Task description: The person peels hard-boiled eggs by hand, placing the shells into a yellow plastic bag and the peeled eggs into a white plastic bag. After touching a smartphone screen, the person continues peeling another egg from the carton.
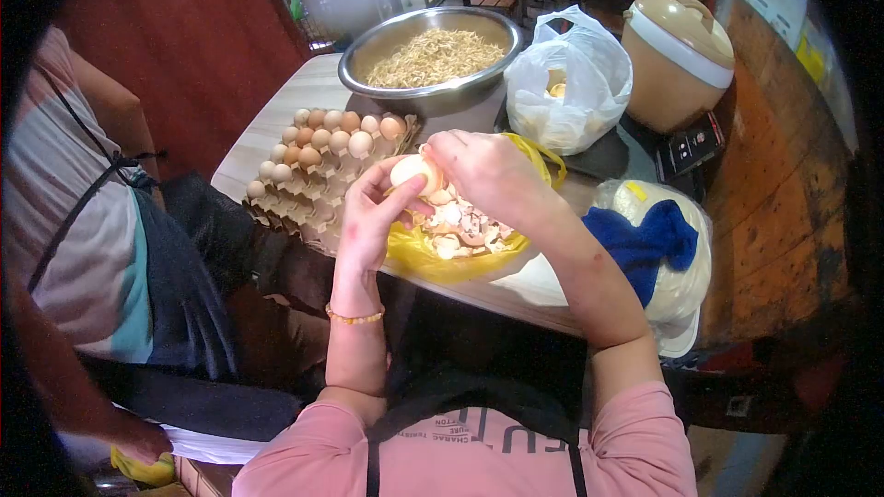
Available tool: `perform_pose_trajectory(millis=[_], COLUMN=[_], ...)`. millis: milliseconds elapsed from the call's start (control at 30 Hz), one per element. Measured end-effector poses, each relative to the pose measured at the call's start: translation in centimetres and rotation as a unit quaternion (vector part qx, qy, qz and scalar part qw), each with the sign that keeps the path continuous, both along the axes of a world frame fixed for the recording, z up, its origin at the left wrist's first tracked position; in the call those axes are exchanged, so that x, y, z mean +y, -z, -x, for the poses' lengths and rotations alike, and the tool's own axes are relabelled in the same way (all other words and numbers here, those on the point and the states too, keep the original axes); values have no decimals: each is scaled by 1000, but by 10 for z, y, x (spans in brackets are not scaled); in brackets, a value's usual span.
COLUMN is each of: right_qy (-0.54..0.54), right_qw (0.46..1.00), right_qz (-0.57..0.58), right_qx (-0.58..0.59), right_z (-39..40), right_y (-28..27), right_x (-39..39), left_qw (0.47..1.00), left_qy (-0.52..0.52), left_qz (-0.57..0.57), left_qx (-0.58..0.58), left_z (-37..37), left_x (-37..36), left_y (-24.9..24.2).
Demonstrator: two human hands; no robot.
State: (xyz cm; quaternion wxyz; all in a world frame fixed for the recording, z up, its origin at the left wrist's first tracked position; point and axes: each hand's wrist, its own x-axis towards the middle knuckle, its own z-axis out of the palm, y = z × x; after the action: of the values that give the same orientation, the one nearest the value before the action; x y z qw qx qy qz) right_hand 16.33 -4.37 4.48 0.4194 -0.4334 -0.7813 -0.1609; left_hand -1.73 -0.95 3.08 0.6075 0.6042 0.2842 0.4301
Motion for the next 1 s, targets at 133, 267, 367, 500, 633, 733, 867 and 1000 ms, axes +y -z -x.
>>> perform_pose_trajectory(millis=[133,267,367,500,633,733,867,1000], right_qy=[-36,-61,-55,-48,-74,-107,-123,-112], right_qw=[997,990,983,979,970,973,976,983], right_qz=[12,24,72,149,193,176,146,118], right_qx=[67,129,158,133,125,105,103,81], right_z=[0,-3,-9,-10,-8,-9,-9,-7], right_y=[-2,-5,-5,-10,-8,-6,1,4], right_x=[0,2,5,1,2,2,9,10], left_qw=[1000,1000,1000,999,999,999,999,999], left_qy=[-6,0,-1,-13,-26,-26,-29,-28], left_qz=[-5,-14,-23,-27,-32,-27,-23,-26], left_qx=[-10,-12,-16,-25,-16,-11,-1,5], left_z=[0,1,-1,-3,-5,-5,-4,-2], left_x=[-1,-2,-5,-6,-3,-3,-2,-2], left_y=[0,-2,-4,-3,1,2,2,3])
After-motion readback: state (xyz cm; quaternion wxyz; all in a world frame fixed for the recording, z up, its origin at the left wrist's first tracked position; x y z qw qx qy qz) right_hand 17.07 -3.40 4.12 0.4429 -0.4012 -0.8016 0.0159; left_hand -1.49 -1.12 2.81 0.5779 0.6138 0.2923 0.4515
